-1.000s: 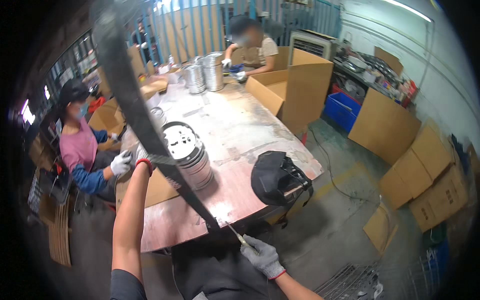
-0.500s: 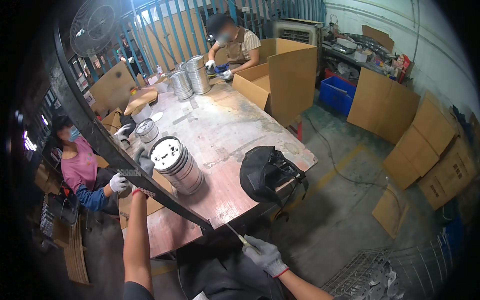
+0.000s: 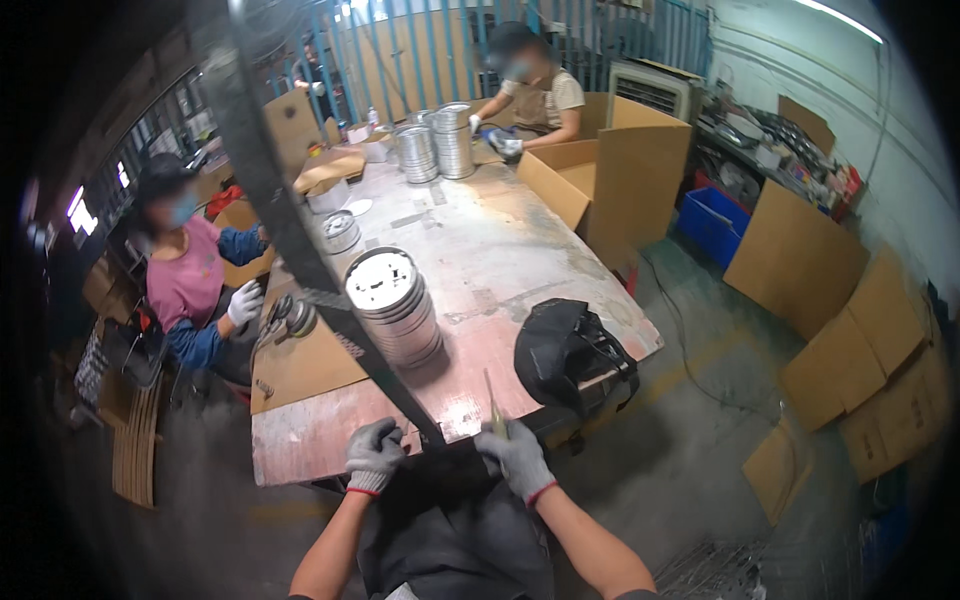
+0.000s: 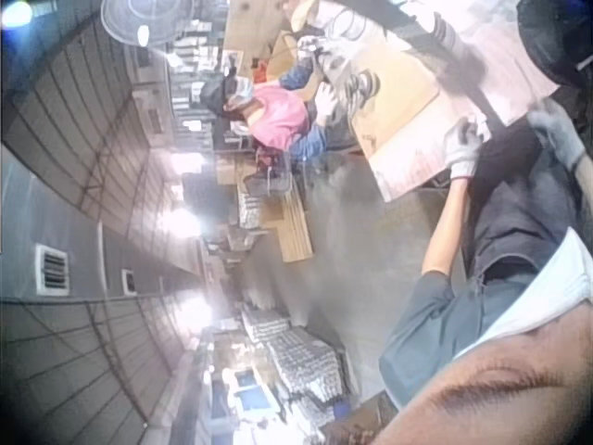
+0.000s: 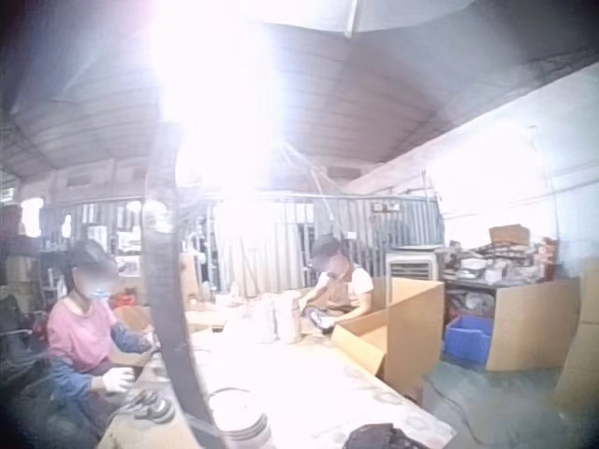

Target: The person deburrs the inner edges of circular metal housings by hand, using a hand scraper tool.

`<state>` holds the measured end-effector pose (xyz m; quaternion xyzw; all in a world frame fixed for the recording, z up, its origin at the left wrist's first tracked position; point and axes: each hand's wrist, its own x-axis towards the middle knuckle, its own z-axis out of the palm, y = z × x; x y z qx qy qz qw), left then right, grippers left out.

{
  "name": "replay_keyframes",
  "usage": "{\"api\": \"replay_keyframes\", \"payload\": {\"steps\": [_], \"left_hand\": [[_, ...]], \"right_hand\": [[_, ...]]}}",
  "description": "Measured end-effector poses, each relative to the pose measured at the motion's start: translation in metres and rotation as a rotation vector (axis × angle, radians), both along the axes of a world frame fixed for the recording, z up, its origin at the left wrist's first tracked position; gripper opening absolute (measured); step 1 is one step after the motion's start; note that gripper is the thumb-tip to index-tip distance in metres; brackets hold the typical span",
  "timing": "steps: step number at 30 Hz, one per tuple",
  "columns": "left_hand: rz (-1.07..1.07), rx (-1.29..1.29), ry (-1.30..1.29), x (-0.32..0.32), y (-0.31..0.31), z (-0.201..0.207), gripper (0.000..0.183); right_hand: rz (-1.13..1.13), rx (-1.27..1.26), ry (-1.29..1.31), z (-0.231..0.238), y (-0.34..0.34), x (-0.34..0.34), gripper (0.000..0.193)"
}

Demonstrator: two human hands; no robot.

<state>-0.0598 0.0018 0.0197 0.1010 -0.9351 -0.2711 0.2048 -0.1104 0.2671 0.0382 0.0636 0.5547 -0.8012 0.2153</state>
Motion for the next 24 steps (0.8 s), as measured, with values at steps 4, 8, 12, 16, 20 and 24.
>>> {"api": "replay_keyframes", "payload": {"steps": [4, 8, 12, 16, 20, 24], "left_hand": [[0.040, 0.019, 0.039, -0.006, -0.006, 0.011, 0.015], [-0.070, -0.016, 0.026, 0.001, 0.000, 0.022, 0.010], [-0.044, 0.006, 0.074, 0.002, -0.003, 0.015, 0.009], [-0.063, 0.001, -0.084, -0.004, 0.001, 0.021, 0.014], [-0.007, 0.010, 0.096, 0.006, -0.006, 0.018, 0.010], [-0.012, 0.037, 0.148, 0.001, -0.002, 0.014, 0.009]], "right_hand": [[0.142, -0.198, -0.141, 0.011, -0.058, -0.083, 0.016], [0.123, -0.093, -0.165, 0.012, -0.105, -0.114, 0.030], [0.161, -0.186, -0.214, -0.024, -0.138, -0.150, 0.020], [0.127, 0.114, -0.152, -0.055, -0.144, -0.177, 0.036], [0.157, 0.062, -0.148, 0.020, -0.183, -0.148, 0.032], [0.164, 0.041, -0.179, 0.008, -0.195, -0.186, 0.030]]}}
